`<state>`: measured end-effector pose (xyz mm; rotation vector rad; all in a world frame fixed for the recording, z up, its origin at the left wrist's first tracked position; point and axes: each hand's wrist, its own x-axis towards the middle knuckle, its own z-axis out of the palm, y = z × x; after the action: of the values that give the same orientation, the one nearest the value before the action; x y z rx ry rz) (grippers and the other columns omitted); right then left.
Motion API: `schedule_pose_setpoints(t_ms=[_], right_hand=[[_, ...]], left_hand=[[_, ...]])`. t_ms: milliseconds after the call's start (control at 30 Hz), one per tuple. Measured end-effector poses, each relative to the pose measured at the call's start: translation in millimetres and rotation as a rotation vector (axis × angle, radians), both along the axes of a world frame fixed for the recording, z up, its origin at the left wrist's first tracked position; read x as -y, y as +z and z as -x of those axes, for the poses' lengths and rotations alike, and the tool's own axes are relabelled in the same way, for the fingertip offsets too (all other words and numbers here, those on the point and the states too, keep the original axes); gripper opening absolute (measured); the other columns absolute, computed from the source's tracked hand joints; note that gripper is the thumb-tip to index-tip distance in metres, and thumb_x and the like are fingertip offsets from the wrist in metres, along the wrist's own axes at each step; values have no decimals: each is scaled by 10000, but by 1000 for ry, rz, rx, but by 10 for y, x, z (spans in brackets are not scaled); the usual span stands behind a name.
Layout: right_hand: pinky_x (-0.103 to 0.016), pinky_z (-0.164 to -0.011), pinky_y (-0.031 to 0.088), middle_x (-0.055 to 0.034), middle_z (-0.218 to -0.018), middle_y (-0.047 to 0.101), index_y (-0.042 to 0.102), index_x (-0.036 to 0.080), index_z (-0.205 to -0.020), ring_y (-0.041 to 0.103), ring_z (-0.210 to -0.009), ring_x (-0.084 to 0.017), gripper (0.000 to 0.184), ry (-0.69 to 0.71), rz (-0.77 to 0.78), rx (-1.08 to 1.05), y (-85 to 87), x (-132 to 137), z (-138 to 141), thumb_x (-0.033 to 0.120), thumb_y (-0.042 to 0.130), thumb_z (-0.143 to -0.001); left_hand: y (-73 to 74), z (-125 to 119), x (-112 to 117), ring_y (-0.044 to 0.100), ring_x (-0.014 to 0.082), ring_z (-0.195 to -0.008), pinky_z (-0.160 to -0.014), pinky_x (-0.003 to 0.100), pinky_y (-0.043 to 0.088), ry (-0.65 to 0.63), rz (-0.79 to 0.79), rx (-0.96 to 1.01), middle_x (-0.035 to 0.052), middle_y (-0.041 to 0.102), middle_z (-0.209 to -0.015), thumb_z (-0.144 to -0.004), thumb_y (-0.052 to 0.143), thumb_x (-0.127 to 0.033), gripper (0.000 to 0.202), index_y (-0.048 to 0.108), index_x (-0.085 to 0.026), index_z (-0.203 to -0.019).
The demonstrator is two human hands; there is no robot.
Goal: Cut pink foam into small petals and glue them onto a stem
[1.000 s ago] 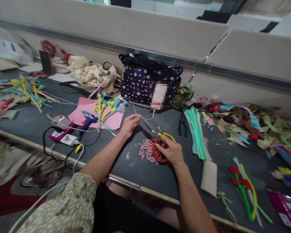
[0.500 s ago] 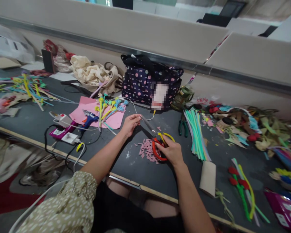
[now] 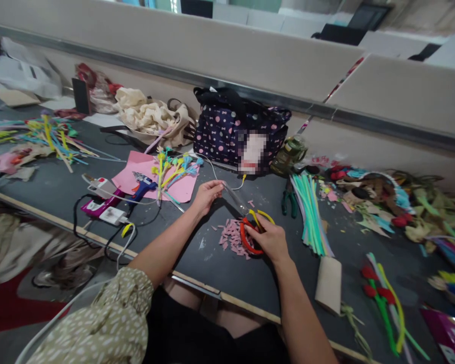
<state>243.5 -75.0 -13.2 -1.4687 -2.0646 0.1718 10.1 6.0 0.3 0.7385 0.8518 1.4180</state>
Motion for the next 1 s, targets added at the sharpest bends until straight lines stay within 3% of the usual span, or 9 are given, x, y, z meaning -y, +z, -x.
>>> schedule_pose_setpoints(t_ms=[467, 1000], right_hand=[[-349, -764, 550, -81, -1020, 723, 669, 198, -1144, 696, -826, -238, 485, -15, 39, 0, 39, 7, 19, 531, 593, -800], [-298, -664, 504, -69, -972, 731, 651, 220, -1167, 684, -797, -219, 499, -39, 5, 125, 47, 17, 20, 565, 541, -824]], left_hand=[[-16, 37, -24, 560, 74, -599, -598, 205, 458, -9, 2, -25, 11, 646, -724, -599, 786, -273, 258, 671, -135, -785], [27, 51, -9, 614, 101, -615, -662, 245, 503, -56, 46, -2, 16, 651, -674, -625, 787, -256, 280, 673, -122, -842]])
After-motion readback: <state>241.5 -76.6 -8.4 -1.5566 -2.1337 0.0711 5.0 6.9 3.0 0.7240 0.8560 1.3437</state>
